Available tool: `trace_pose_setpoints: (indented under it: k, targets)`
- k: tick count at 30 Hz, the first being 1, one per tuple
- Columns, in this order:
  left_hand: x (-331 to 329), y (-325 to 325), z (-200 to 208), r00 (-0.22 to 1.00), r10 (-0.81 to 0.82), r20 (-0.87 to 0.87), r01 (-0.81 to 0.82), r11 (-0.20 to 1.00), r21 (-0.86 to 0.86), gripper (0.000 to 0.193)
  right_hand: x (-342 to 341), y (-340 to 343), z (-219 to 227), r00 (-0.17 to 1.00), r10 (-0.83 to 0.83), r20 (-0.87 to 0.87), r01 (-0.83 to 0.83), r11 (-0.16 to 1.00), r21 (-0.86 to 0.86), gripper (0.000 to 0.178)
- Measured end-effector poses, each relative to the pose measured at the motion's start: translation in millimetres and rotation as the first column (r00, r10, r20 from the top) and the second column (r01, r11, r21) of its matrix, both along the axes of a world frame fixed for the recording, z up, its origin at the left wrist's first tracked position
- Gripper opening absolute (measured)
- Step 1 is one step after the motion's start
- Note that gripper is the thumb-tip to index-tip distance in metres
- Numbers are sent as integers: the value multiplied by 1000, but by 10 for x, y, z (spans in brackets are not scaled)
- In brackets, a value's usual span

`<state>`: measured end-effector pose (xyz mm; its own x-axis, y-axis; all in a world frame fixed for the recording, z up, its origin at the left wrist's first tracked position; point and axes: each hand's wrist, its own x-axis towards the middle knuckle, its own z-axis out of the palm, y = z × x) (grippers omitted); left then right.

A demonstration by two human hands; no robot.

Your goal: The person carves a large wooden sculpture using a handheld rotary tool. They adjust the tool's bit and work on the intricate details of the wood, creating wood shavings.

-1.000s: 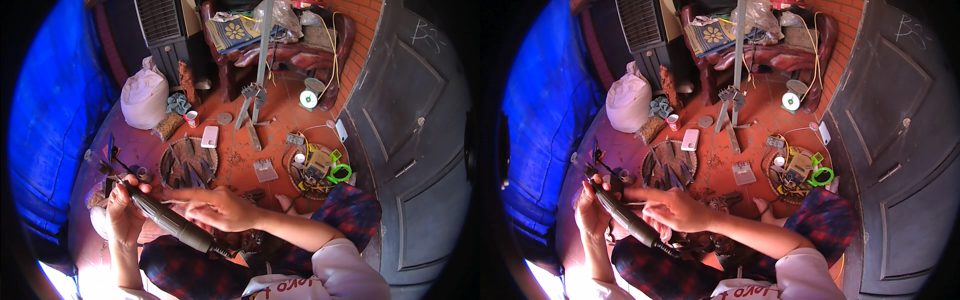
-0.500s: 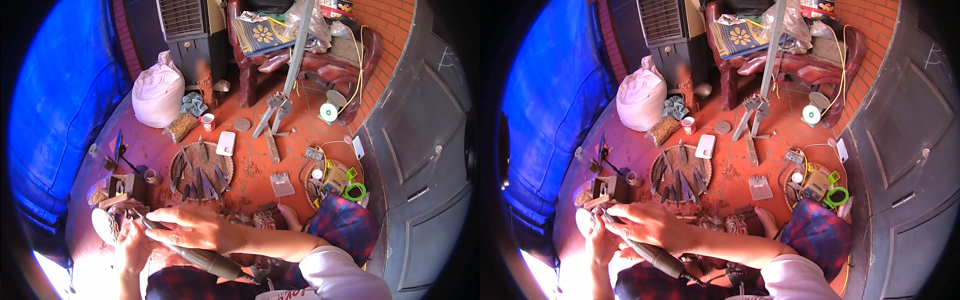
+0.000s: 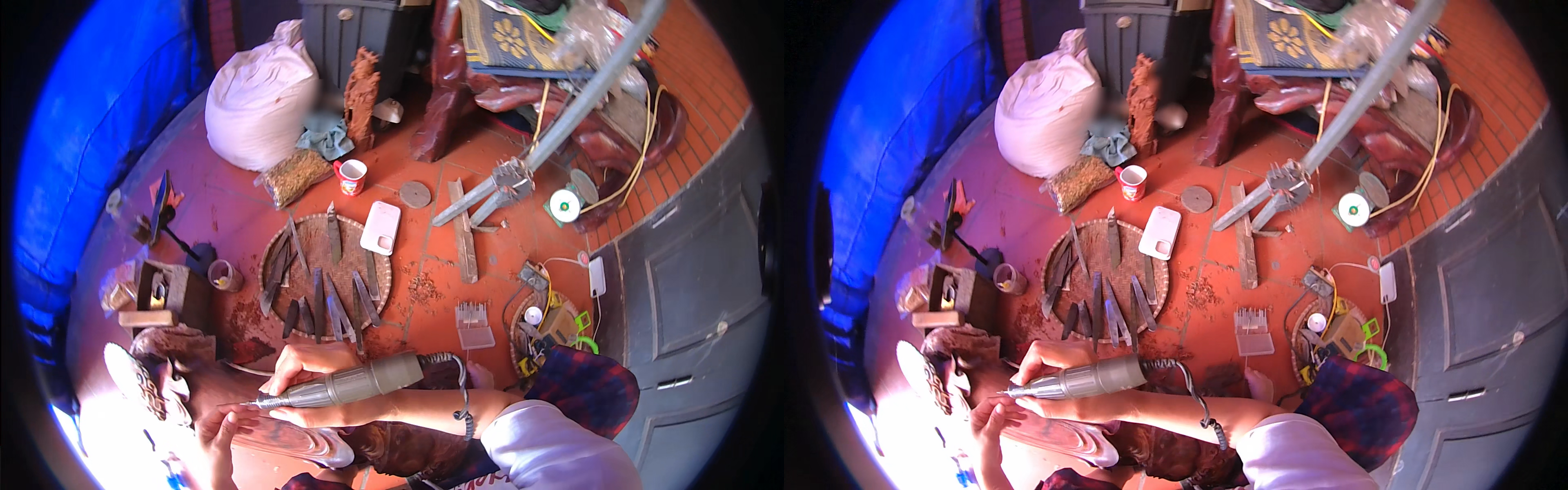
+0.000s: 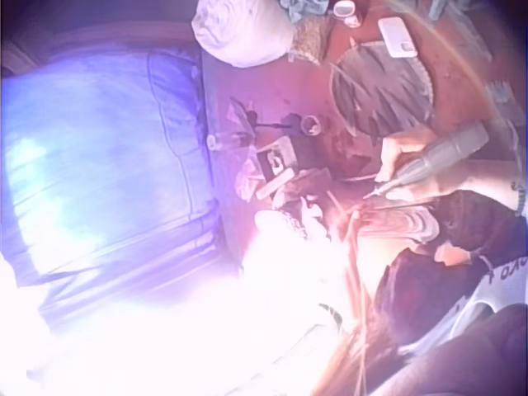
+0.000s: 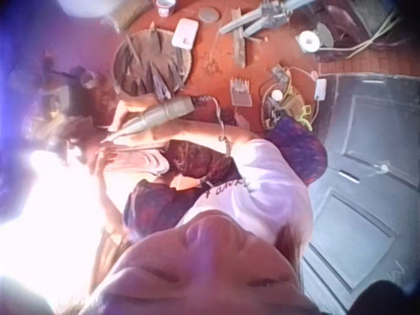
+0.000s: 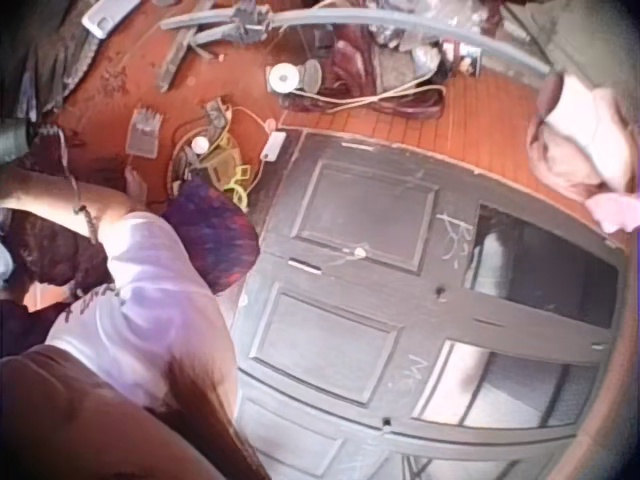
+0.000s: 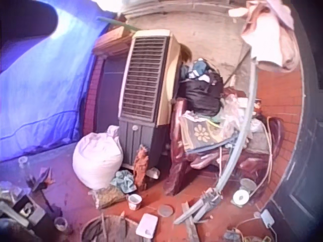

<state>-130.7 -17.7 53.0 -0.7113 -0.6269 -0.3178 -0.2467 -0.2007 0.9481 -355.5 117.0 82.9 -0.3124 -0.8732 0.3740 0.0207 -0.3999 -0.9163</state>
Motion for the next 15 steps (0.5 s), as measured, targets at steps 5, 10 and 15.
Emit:
trace_pose_setpoints:
  k: [5,10,15]
  targets:
    - [68,153,-455,981,184,65,-107,785,-610,13,98,-155,-317,980,107,168,-128,984,122,20]
    - [124,295,-663,970,240,25,-144,659,-738,11,489,-227,-890,942,46,334,-110,978,176,21]
    - [111,361,-725,995,88,46,-24,662,-749,9,597,-179,-1165,947,24,320,-105,966,237,22]
